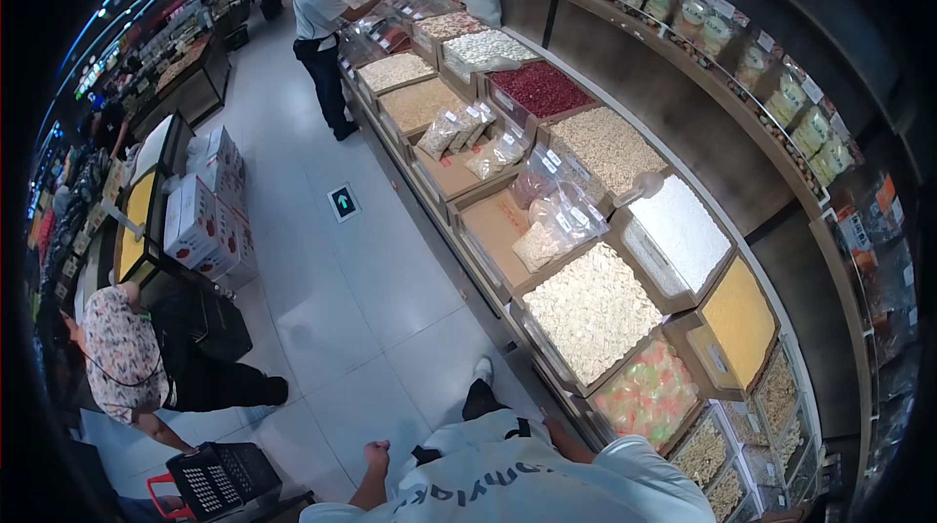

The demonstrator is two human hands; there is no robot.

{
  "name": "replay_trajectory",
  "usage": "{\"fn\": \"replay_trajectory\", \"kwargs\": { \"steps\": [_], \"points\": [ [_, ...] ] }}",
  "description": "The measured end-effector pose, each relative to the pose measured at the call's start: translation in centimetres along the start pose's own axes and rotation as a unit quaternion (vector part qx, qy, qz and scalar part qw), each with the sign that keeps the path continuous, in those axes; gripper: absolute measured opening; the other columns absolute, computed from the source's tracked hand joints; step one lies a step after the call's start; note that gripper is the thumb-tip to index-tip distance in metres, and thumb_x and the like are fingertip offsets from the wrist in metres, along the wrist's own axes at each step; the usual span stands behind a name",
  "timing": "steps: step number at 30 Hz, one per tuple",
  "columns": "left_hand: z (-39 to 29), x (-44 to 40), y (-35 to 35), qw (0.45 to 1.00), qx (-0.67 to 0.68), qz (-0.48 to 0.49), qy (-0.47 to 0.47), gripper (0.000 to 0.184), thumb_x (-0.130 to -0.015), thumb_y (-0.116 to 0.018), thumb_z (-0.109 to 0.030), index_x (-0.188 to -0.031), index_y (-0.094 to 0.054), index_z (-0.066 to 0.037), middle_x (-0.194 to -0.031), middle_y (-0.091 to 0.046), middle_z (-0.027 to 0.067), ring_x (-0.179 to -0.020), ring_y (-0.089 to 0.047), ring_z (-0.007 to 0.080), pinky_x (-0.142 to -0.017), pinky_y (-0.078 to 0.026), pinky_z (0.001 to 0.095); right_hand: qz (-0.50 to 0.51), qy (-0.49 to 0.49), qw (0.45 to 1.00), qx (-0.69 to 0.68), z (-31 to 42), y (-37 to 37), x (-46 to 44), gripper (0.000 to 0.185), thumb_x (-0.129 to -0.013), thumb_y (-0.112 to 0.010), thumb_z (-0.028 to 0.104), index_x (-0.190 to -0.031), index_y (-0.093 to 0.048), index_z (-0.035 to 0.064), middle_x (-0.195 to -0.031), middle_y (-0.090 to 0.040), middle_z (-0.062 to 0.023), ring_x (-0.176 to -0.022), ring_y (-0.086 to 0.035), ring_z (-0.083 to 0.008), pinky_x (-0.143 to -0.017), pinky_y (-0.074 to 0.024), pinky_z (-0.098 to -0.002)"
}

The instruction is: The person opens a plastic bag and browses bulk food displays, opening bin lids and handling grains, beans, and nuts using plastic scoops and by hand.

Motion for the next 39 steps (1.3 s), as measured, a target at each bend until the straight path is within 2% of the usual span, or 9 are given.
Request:
{"fn": "replay_trajectory", "kwargs": {
  "steps": [8,13,15,19,21,26,28,30,39],
  "points": [
    [-21.5,-6.9,-7.6,0.973,-0.226,-0.042,-0.013,0.052,-0.094,-0.053,-0.050,-0.073,-0.071,-0.006,-0.077,-0.071,0.0141,-0.080,-0.068,0.0315,-0.077,-0.050,0.0396,0.001,-0.145,0.989,-0.001,1.0,9.6,-8.2,0.026,-0.086,-0.060,0.028,-0.098,-0.067,0.0074,-0.103,-0.068,-0.0220,-0.100,-0.065,-0.0393,-0.081,-0.0509,-0.0509],
    [-32.7,-10.7,-17.2,0.990,-0.107,0.076,-0.060,0.048,-0.095,-0.055,-0.043,-0.075,-0.068,-0.002,-0.078,-0.069,0.0171,-0.081,-0.065,0.0325,-0.076,-0.050,0.0425,0.000,-0.170,0.985,0.000,1.6,13.7,-11.5,0.025,-0.086,-0.059,0.028,-0.098,-0.067,0.0074,-0.103,-0.068,-0.0220,-0.100,-0.065,-0.0393,-0.081,-0.0508,-0.0510],
    [-37.3,-10.1,-20.3,0.967,0.047,0.086,-0.236,0.046,-0.096,-0.055,-0.038,-0.072,-0.065,0.000,-0.072,-0.066,0.0169,-0.070,-0.063,0.0303,-0.071,-0.050,0.0411,0.002,-0.176,0.984,0.000,2.0,14.8,-12.4,0.025,-0.086,-0.059,0.028,-0.098,-0.067,0.0074,-0.103,-0.068,-0.0220,-0.100,-0.065,-0.0393,-0.081,-0.0508,-0.0510],
    [-39.9,-11.4,-23.5,0.949,0.122,0.104,-0.272,0.040,-0.096,-0.056,-0.030,-0.072,-0.064,0.002,-0.064,-0.064,0.0140,-0.064,-0.062,0.0256,-0.067,-0.049,0.0399,0.006,-0.182,0.983,-0.002,2.1,15.8,-14.2,0.025,-0.086,-0.059,0.028,-0.097,-0.067,0.0075,-0.103,-0.068,-0.0220,-0.099,-0.065,-0.0392,-0.081,-0.0508,-0.0510],
    [-38.6,-12.9,-23.1,0.984,-0.008,0.076,-0.159,0.038,-0.095,-0.059,-0.028,-0.072,-0.064,0.002,-0.064,-0.064,0.0107,-0.061,-0.061,0.0222,-0.065,-0.049,0.0393,0.007,-0.190,0.982,-0.005,2.4,16.1,-14.4,0.024,-0.086,-0.059,0.028,-0.097,-0.067,0.0075,-0.103,-0.068,-0.0220,-0.099,-0.065,-0.0392,-0.081,-0.0508,-0.0510],
    [-34.6,-15.9,-18.0,0.999,0.017,0.042,-0.023,0.045,-0.095,-0.061,-0.037,-0.071,-0.063,0.001,-0.059,-0.060,0.0080,-0.053,-0.057,0.0201,-0.051,-0.045,0.0381,0.009,-0.197,0.980,-0.004,5.0,14.8,-16.2,0.024,-0.086,-0.058,0.027,-0.097,-0.067,0.0075,-0.103,-0.068,-0.0220,-0.099,-0.065,-0.0392,-0.080,-0.0508,-0.0510],
    [-33.6,-16.4,-14.4,0.999,0.026,0.042,0.007,0.034,-0.094,-0.063,-0.027,-0.072,-0.062,-0.001,-0.061,-0.059,0.0068,-0.053,-0.058,0.0198,-0.051,-0.046,0.0367,0.010,-0.197,0.980,-0.005,6.3,13.9,-17.0,0.024,-0.086,-0.058,0.027,-0.097,-0.067,0.0075,-0.103,-0.068,-0.0220,-0.099,-0.065,-0.0392,-0.080,-0.0508,-0.0510],
    [-25.2,-23.6,-13.8,0.997,-0.039,-0.011,-0.068,0.020,-0.084,-0.067,-0.017,-0.072,-0.062,-0.002,-0.064,-0.063,0.0105,-0.057,-0.060,0.0215,-0.057,-0.049,0.0387,0.007,-0.195,0.981,-0.004,8.4,13.0,-17.9,0.024,-0.086,-0.058,0.027,-0.097,-0.067,0.0075,-0.102,-0.068,-0.0220,-0.099,-0.065,-0.0392,-0.080,-0.0508,-0.0510],
    [-29.6,-31.5,-3.2,0.993,0.049,0.094,-0.051,0.020,-0.087,-0.067,-0.018,-0.076,-0.066,-0.002,-0.064,-0.062,0.0089,-0.059,-0.059,0.0175,-0.056,-0.048,0.0361,-0.011,-0.121,0.992,0.014,20.4,3.1,-22.7,0.023,-0.087,-0.057,0.026,-0.096,-0.066,0.0076,-0.102,-0.068,-0.0220,-0.099,-0.065,-0.0391,-0.079,-0.0507,-0.0510]
  ]
}}
Point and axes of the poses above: each hand's wrist, its own x-axis away from the middle knuckle, its own y-axis out of the back of the hand, z = x × y, the point moved 6 cm from there along -x, towards the middle knuckle
